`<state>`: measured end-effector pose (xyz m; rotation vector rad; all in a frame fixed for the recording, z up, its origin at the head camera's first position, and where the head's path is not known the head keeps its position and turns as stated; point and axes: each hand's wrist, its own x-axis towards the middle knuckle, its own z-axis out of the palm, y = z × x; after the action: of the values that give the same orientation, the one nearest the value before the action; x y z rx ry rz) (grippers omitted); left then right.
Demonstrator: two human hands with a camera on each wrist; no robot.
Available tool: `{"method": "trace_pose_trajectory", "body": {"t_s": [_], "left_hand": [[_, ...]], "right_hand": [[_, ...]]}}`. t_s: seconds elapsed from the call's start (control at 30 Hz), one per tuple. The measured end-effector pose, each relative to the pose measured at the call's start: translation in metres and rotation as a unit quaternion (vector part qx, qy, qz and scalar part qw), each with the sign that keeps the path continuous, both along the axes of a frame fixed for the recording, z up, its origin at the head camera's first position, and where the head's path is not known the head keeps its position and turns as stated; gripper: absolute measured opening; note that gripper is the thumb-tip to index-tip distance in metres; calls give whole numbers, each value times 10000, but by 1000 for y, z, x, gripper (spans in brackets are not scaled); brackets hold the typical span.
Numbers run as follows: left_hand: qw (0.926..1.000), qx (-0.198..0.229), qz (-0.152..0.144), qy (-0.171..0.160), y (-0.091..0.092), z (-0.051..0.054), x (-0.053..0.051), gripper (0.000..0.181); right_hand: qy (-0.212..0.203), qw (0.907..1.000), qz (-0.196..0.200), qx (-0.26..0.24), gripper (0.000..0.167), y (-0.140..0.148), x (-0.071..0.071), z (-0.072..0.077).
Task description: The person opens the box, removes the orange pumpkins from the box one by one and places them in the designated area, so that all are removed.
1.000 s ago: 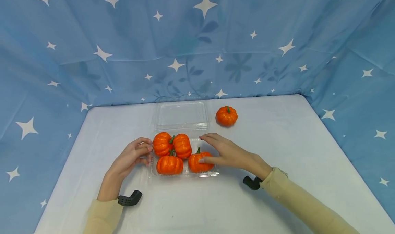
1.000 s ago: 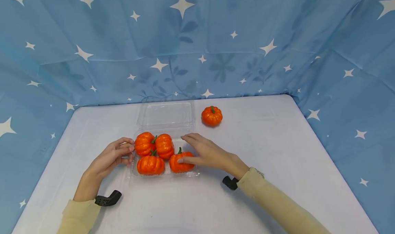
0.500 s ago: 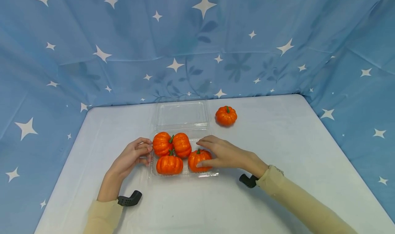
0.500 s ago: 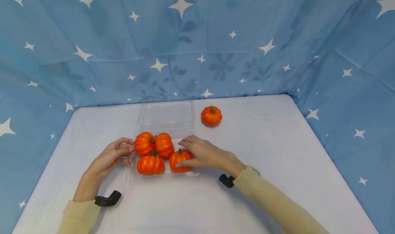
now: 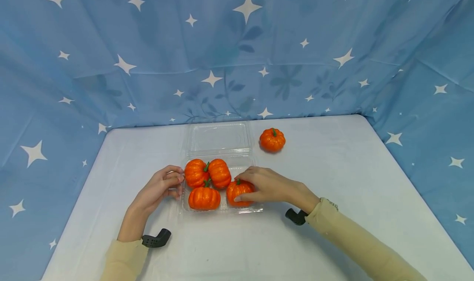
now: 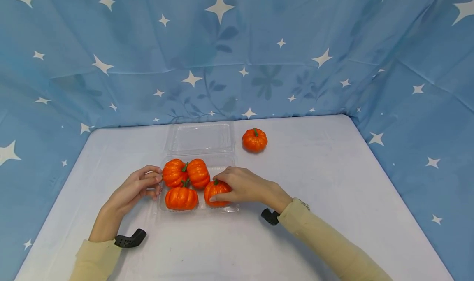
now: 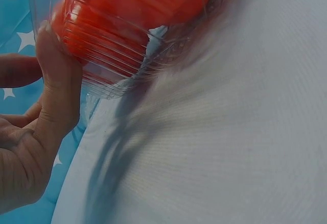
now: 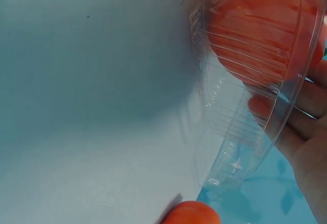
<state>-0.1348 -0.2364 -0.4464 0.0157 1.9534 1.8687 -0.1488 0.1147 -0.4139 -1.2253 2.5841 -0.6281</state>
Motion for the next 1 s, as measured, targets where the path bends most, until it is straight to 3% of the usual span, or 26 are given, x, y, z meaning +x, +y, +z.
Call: {"method": "trace_pose_trajectory", "body": {"t_s": [0.23,1.0], "left_hand": [[10000,-13,10,6,0,0,0,33],[9999,-110,-23,-53,0,2,1,34]], "right_hand": [[84,9998,122,-97,49,0,1,0],[-6,9996,15,-292,53,7,9,10]]}}
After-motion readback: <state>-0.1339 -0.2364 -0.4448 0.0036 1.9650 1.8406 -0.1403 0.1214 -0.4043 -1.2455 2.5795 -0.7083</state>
